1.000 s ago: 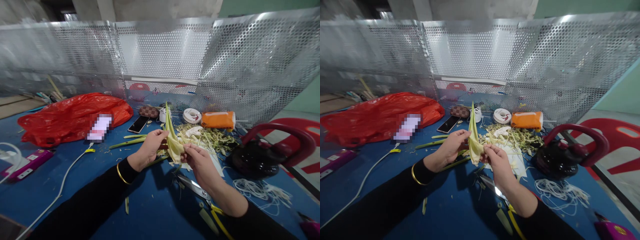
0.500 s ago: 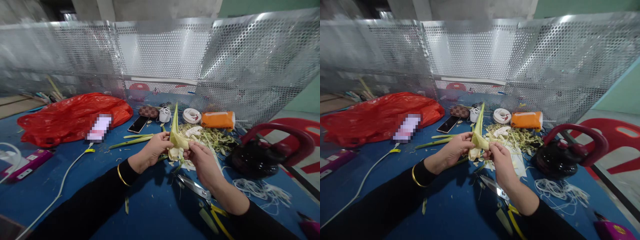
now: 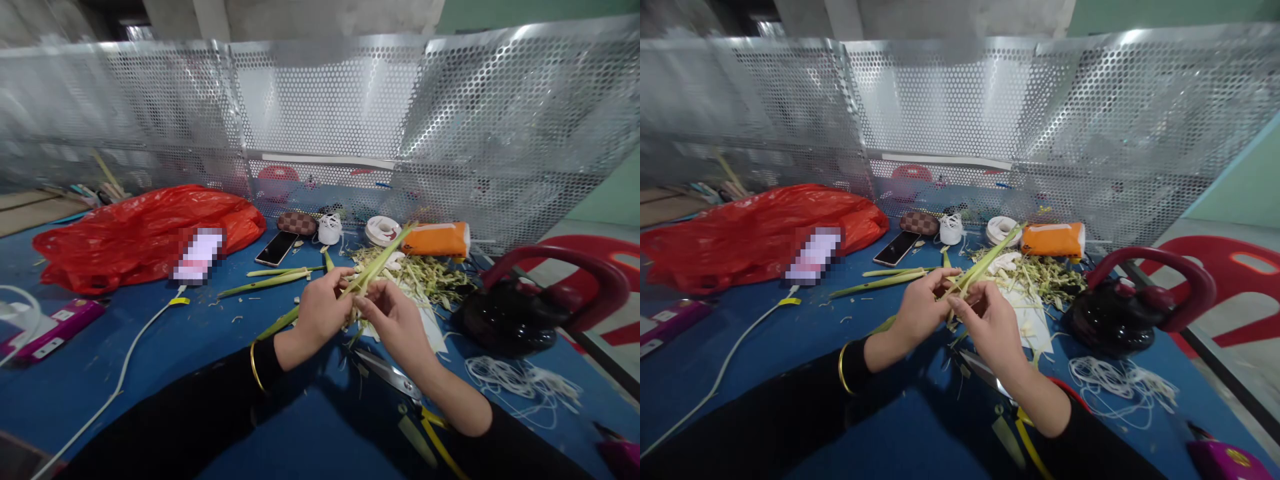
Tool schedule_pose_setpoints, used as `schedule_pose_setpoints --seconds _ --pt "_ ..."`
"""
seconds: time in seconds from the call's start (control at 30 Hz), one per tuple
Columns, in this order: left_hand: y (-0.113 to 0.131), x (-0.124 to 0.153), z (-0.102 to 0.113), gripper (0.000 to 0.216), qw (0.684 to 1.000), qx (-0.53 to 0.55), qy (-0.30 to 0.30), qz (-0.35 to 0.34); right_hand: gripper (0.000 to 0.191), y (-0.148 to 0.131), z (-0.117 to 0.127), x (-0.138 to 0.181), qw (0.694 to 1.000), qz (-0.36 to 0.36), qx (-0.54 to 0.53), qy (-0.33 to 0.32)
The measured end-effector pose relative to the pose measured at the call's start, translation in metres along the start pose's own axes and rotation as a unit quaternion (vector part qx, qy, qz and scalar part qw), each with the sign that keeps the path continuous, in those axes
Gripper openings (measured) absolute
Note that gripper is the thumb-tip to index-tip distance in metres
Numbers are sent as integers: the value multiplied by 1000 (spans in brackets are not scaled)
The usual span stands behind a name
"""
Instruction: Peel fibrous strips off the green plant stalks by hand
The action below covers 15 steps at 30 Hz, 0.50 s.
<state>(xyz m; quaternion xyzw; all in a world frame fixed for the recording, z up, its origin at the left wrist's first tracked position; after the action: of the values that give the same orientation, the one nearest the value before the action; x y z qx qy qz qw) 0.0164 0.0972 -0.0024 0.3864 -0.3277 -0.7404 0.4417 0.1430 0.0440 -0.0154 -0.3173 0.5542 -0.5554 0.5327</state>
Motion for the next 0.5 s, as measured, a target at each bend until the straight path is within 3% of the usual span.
schedule_pose_setpoints --seconds 0.1,0.2,0.33,0.4,0.5 --pt "8 5 2 43 998 -47 20 -30 25 3 2 -1 999 8 43 3" --pt "6 -2 8 40 997 -62 35 -41 27 1 2 -2 1000 -7 -22 -8" --pt "-11 -26 31 29 994 -85 69 -20 18 -5 -4 0 981 -70 -168 -68" --pt "-25 -40 44 26 989 -129 66 11 17 -8 -2 -1 975 -79 -193 -83" --pt "-48 -58 61 25 981 -181 33 58 16 -8 8 -7 980 -67 -178 -54"
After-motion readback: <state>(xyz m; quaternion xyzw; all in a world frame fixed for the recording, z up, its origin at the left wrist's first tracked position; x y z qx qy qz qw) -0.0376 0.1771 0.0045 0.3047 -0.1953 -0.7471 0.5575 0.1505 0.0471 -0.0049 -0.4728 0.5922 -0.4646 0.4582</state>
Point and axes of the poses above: each hand's wrist, its own x-axis away from the middle knuckle, its own z-axis out of the back of the hand, y = z × x, the point moved 8 cm from there along -x, towards the middle knuckle, and after that the axes turned 1 degree about z, right-handed, at the moved point
